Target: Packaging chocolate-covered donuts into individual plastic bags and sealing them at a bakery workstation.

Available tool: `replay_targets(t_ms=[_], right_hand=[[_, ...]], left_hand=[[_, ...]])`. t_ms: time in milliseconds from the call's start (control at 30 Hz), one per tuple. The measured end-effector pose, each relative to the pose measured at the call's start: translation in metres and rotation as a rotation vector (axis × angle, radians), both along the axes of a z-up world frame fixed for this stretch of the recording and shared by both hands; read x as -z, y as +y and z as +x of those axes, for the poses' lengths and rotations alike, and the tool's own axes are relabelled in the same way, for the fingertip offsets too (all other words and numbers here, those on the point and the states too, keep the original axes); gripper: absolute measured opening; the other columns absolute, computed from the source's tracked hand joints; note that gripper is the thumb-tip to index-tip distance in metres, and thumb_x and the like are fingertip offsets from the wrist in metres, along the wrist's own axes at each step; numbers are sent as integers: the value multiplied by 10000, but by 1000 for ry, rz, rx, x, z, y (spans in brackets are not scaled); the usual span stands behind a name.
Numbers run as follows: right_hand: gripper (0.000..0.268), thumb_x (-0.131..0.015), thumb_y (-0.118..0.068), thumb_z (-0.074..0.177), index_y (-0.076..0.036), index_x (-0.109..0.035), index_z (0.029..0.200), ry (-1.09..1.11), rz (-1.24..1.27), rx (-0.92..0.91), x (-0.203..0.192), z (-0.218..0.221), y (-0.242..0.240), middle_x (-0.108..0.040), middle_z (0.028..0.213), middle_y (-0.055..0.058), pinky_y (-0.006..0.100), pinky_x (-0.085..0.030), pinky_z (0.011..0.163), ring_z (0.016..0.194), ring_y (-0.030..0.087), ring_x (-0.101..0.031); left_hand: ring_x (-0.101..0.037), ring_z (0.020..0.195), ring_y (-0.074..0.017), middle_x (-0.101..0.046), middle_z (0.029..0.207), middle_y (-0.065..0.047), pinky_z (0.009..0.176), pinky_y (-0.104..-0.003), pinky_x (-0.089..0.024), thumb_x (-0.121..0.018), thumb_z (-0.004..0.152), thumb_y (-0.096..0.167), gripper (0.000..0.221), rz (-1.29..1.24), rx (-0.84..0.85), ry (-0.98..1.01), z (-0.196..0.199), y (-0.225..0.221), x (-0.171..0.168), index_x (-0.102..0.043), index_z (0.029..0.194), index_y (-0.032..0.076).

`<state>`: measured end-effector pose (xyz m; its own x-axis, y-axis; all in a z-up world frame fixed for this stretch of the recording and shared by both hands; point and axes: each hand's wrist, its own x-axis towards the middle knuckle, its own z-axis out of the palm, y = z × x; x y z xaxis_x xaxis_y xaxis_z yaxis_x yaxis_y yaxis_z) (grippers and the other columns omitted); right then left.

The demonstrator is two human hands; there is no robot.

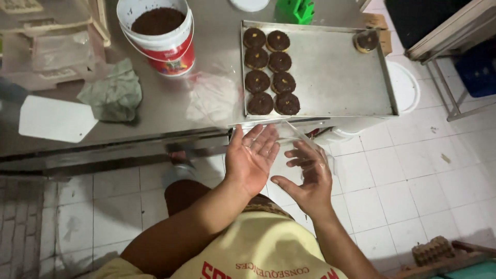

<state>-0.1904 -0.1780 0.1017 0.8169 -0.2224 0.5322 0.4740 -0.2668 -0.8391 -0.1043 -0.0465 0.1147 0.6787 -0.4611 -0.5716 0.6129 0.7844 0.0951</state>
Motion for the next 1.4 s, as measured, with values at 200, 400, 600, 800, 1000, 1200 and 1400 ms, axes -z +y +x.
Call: replay_targets(t_ms=[200, 400, 600, 800, 1000, 1200, 1400], right_hand=[[810, -969, -81, 649, 61, -566, 1337, -35, -150, 90, -6, -5, 1, -524, 1235, 195, 383, -613, 791, 1026, 323, -682], [491, -963, -138, 674, -3, -750, 1095, -86, -352, 140, -18, -6, -3, -667, 1056, 168, 401, -624, 776, 988, 339, -703], [94, -889, -157, 789, -133, -804, 819, -127, -524, 151, -11, 6, -12, -756, 840, 77, 346, -595, 622, 732, 245, -738], [153, -890, -109, 778, -58, -755, 829, 127, -432, 137, 21, 62, -86, -751, 828, 145, 470, -556, 689, 729, 360, -711], [582, -772, -235, 880, 84, -599, 1336, 809, 37, 108, 57, 162, -154, -663, 1234, 309, 528, -483, 988, 1159, 395, -640], [361, -621, -213, 822, 8, -731, 1086, 1228, -95, 74, 121, 234, -183, -719, 899, 125, 351, -461, 683, 779, 232, -642], [341, -734, -208, 810, 24, -717, 1059, 1366, -94, 137, 148, 255, -179, -667, 856, 123, 335, -417, 586, 699, 216, -563]], left_hand=[[-667, 1201, -273, -687, 1324, -117, 1046, -445, -522, -563, 967, 615, 523, -14, -20, 71, -7, -6, 7, -645, 1154, 133], [-666, 1225, -332, -718, 1259, -147, 1032, -462, -543, -533, 1020, 529, 461, -25, 14, -81, -5, -11, 29, -684, 1142, 111], [-635, 1281, -299, -742, 1226, -81, 1075, -441, -509, -533, 1033, 500, 373, -48, -91, -246, 20, 17, 43, -716, 1069, 177], [-655, 1274, -330, -756, 1220, -113, 1139, -508, -471, -568, 1015, 417, 368, -32, -261, -366, 47, 88, 62, -792, 1075, 131], [-626, 1298, -281, -735, 1240, -45, 1206, -486, -409, -512, 1039, 382, 351, 29, -433, -260, 64, 189, 213, -747, 1104, 129], [-668, 1293, -215, -681, 1259, -48, 1159, -347, -414, -356, 1032, 319, 317, 250, -546, 42, -15, 204, 177, -613, 1152, 178], [-662, 1011, -211, -652, 1072, -49, 1013, -371, -549, -382, 1130, 340, 305, 201, -704, 171, -27, 199, 170, -598, 1063, 135]])
